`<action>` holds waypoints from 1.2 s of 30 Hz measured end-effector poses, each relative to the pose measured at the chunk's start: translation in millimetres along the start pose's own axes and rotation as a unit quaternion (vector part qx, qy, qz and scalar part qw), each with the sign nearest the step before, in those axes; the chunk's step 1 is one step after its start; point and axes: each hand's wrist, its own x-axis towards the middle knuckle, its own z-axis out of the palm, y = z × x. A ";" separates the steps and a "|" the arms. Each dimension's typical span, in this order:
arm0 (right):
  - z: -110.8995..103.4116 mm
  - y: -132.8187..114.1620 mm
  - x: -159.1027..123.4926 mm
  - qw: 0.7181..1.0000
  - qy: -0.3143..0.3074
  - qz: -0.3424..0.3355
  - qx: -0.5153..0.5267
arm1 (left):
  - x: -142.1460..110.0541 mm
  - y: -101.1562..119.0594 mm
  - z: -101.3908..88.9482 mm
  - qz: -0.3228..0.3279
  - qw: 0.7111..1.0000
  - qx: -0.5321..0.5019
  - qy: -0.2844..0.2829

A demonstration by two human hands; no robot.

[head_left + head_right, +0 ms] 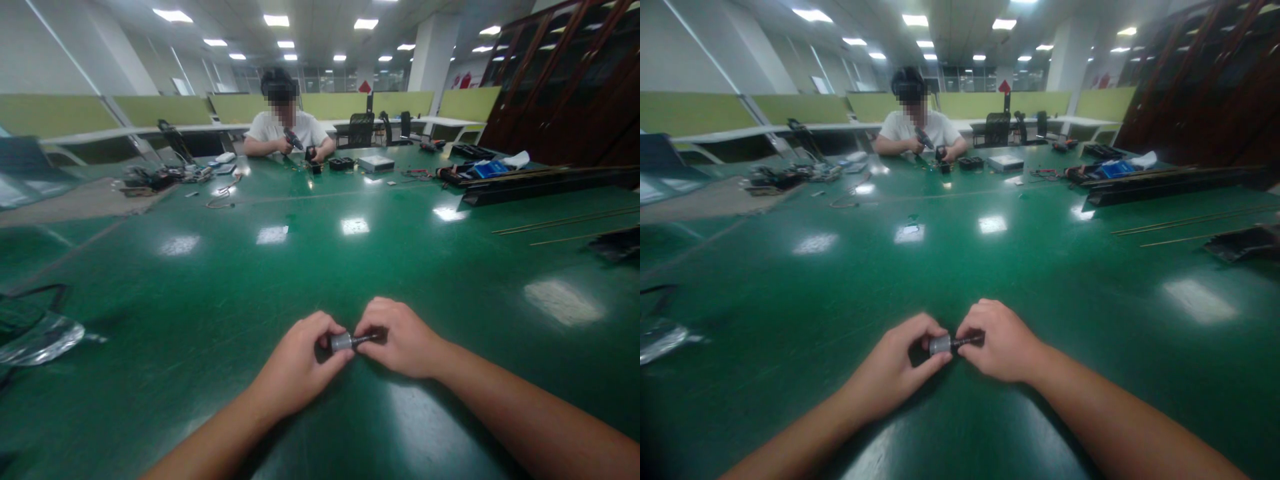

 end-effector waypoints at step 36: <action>-11.3 -1.3 -3.0 0.999 -0.029 0.031 0.015 | -0.7 1.1 -1.9 0.003 1.000 0.003 -0.003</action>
